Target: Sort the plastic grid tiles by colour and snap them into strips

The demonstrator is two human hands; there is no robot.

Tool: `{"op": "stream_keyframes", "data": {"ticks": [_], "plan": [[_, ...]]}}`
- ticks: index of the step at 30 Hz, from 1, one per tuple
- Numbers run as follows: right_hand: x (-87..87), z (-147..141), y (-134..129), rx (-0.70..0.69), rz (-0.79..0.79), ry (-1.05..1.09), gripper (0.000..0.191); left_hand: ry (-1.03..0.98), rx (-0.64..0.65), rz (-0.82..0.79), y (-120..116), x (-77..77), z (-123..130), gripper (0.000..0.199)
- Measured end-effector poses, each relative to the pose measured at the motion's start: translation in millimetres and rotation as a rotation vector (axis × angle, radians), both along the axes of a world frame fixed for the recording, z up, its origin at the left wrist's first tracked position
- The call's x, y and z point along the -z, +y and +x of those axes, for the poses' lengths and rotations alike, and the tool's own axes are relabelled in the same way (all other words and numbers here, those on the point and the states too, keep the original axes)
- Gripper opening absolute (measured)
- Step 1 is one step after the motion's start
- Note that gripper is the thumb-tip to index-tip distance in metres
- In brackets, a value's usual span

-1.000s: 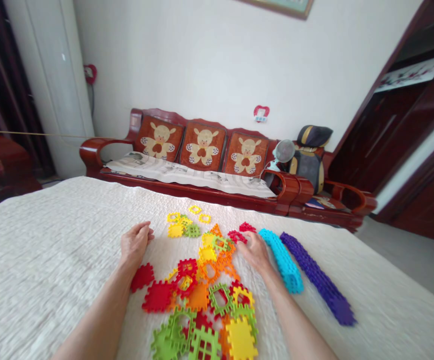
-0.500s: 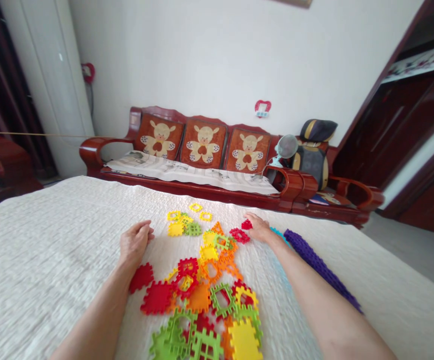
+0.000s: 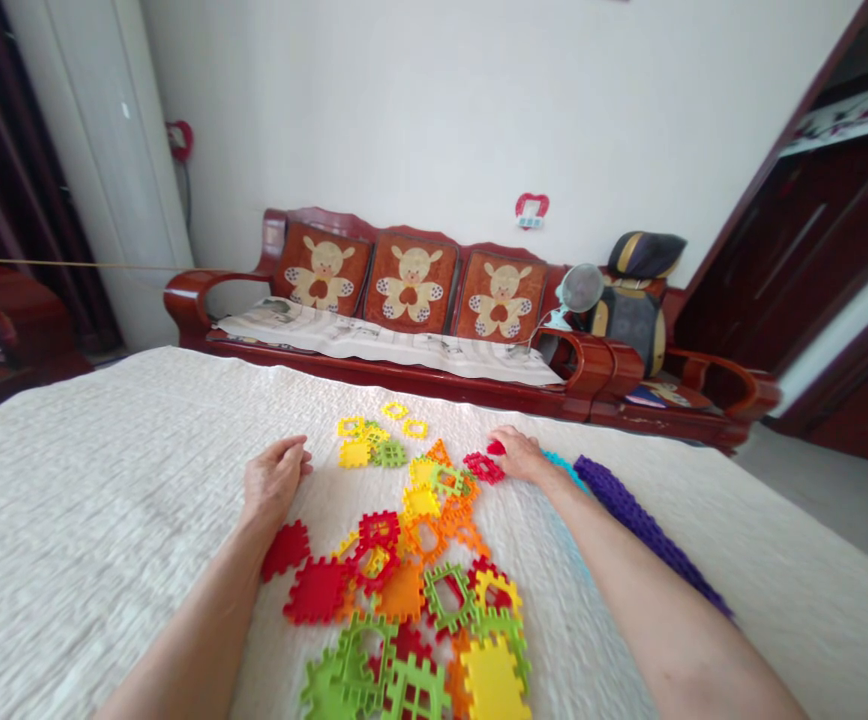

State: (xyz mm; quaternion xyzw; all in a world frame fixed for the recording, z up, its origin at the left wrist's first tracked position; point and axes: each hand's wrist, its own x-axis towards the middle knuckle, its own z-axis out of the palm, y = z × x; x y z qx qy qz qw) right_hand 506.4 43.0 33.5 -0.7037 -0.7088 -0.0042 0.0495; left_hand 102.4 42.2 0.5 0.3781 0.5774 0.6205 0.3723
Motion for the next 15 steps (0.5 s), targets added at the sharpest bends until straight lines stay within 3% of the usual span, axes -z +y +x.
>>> {"op": "stream_keyframes", "data": {"ticks": [8,15], "plan": [[2.8,1.5,0.9,0.012,0.035,-0.007,0.053,0.033,0.005,-0.013,1.4,0.7,-0.6,0.043],[0.8,2.9,0.2,-0.012,0.044,-0.001,0.045,0.053,0.014,-0.014,0.9,1.5,0.1,0.043]]}}
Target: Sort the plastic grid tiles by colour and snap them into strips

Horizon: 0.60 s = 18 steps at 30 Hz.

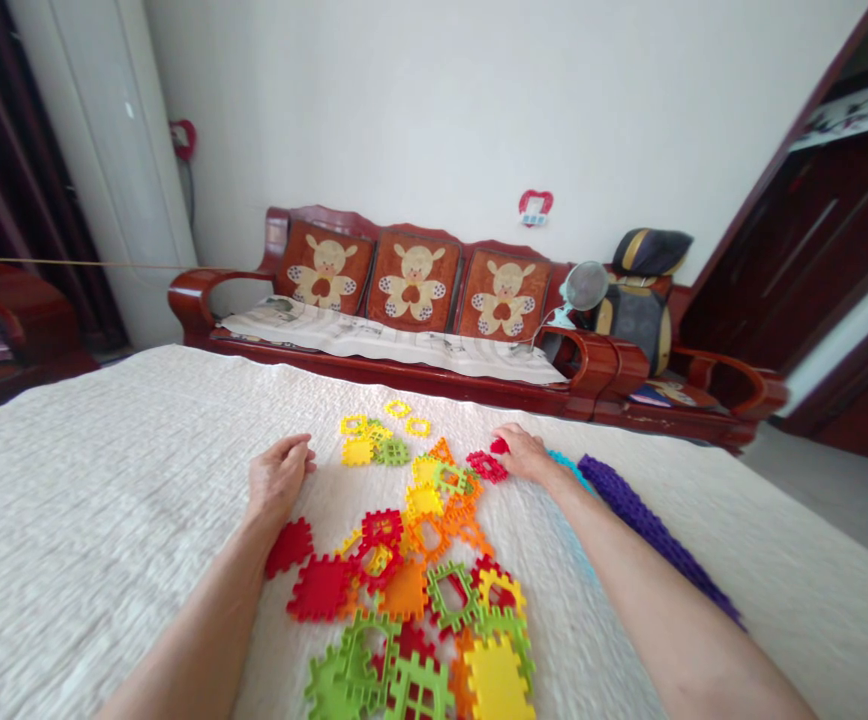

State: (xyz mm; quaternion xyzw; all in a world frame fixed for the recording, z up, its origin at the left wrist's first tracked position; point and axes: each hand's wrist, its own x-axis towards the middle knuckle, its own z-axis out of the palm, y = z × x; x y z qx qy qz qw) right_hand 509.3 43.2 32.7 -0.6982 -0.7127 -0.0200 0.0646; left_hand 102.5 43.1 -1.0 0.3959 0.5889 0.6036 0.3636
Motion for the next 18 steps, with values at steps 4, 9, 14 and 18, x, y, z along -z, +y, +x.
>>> {"op": "stream_keyframes", "data": {"ticks": [4,9,14,18], "plan": [[-0.2,0.9,3.4,-0.014,-0.018,0.002,0.034,0.005,0.003,0.010,0.1,1.3,-0.1,0.043],[-0.8,0.5,5.4,-0.043,-0.026,-0.002,0.021,0.022,0.005,0.012,2.6,4.2,-1.6,0.043],[-1.2,-0.1,3.6,-0.056,-0.008,-0.008,0.034,0.028,0.006,0.011,3.5,4.8,-1.9,0.043],[-0.3,5.1,3.9,-0.076,0.002,0.013,0.046,0.043,0.002,0.016,3.9,6.7,-2.1,0.042]]}}
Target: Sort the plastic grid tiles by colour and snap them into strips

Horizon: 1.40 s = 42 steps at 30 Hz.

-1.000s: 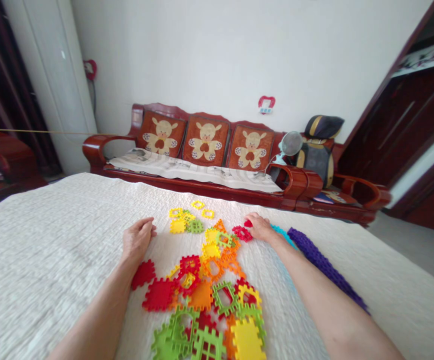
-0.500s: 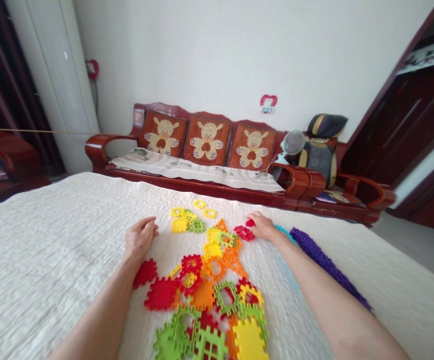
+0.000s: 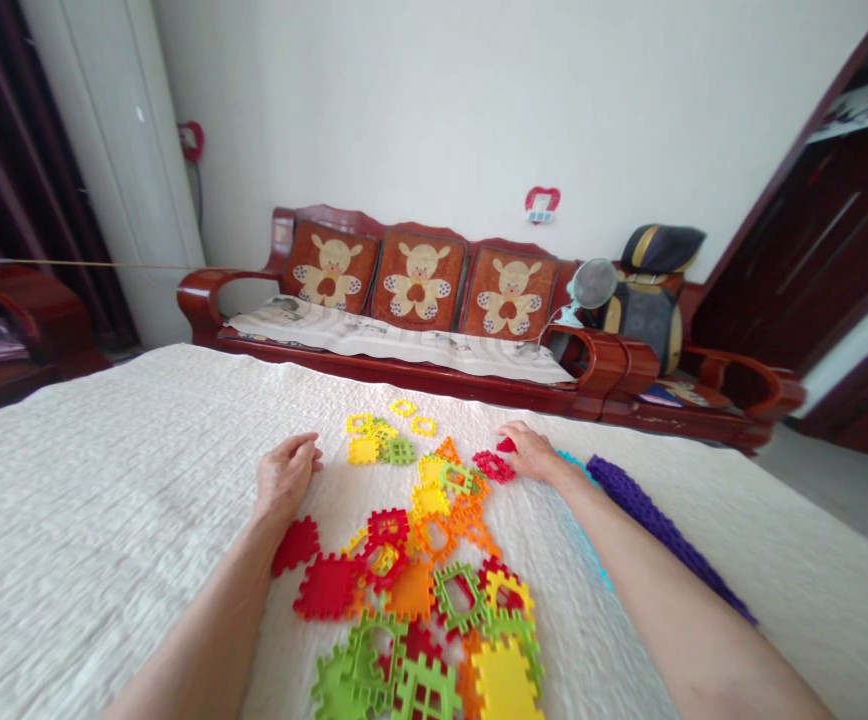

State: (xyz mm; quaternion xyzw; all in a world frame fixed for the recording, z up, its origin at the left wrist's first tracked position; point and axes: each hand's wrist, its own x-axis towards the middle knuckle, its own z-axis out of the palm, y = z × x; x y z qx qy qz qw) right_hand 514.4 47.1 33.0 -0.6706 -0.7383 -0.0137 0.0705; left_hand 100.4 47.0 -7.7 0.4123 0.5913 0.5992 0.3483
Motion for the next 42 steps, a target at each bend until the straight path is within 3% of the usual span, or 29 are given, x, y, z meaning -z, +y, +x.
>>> {"op": "stream_keyframes", "data": {"ticks": [5,18,29,34,42], "plan": [[3.7,8,1,-0.019,0.018,0.017,0.049,-0.012,0.005,0.013,-1,-0.4,1,0.042],[6.8,5,0,0.003,0.051,0.034,0.033,-0.002,0.011,0.002,-1,-1.8,1,0.043],[5.9,1,1,0.047,0.086,0.082,0.040,0.048,0.021,0.005,3,3.6,-2,0.043],[0.8,-23,-20,-0.008,0.221,0.198,0.045,0.063,0.027,0.009,3,4.3,-2,0.043],[5.1,-56,-61,0.126,0.084,0.233,0.049,0.084,0.039,0.005,4,5.6,-2,0.041]]}}
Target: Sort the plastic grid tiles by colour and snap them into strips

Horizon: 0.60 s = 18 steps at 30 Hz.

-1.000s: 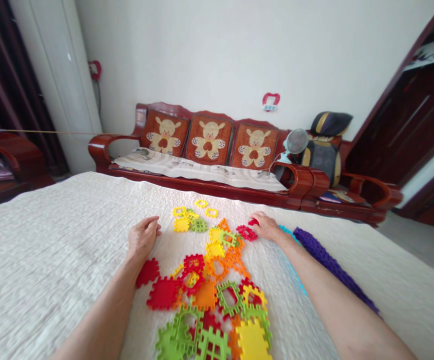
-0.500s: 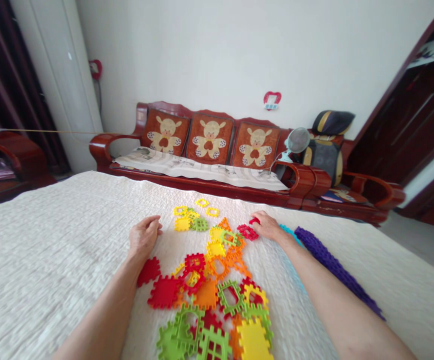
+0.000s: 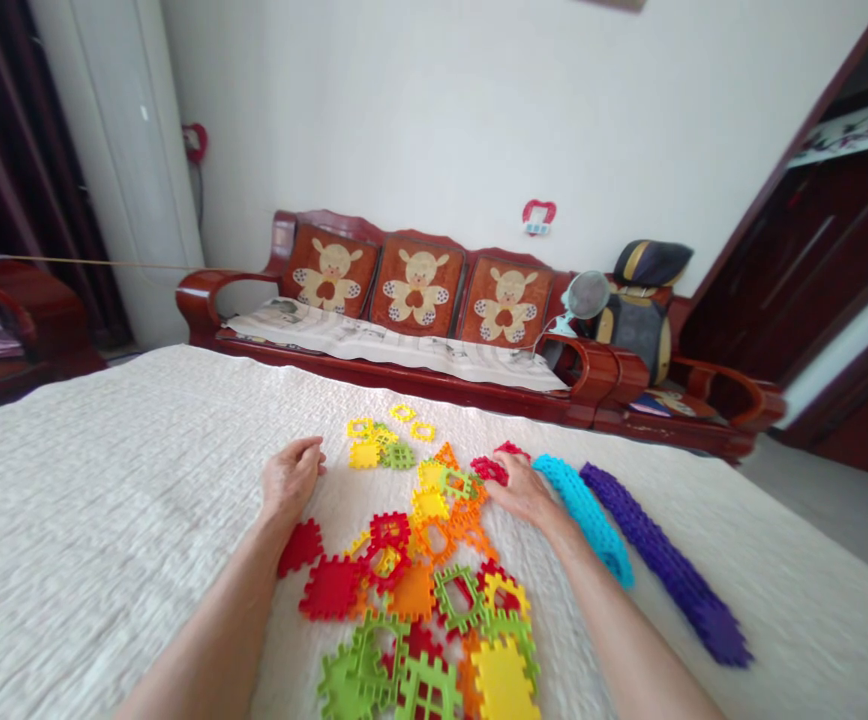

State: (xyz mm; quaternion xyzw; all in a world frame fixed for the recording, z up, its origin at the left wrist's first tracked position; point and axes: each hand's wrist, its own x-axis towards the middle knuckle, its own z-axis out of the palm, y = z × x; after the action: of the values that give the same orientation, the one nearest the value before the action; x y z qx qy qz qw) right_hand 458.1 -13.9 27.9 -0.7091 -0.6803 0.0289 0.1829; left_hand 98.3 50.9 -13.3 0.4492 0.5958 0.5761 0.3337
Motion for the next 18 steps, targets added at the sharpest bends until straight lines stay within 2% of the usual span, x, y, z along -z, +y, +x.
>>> {"op": "stream_keyframes", "data": {"ticks": [3,7,10,13,18], "plan": [[9.1,1,0,0.025,0.038,0.017,0.048,0.014,-0.001,-0.011,-2,-4.6,2,0.041],[17.4,4,0,-0.031,0.116,0.089,0.048,0.023,0.004,-0.016,-6,-9.6,3,0.043],[16.2,8,-7,-0.112,0.142,0.195,0.048,0.052,0.005,-0.018,-5,-7.8,3,0.043],[12.9,15,-16,-0.160,0.157,0.276,0.040,0.096,-0.006,-0.018,-3,-3.4,0,0.042],[10.6,22,-20,-0.180,0.140,0.290,0.039,0.137,-0.003,-0.035,-1,-1.5,-2,0.040]]}}
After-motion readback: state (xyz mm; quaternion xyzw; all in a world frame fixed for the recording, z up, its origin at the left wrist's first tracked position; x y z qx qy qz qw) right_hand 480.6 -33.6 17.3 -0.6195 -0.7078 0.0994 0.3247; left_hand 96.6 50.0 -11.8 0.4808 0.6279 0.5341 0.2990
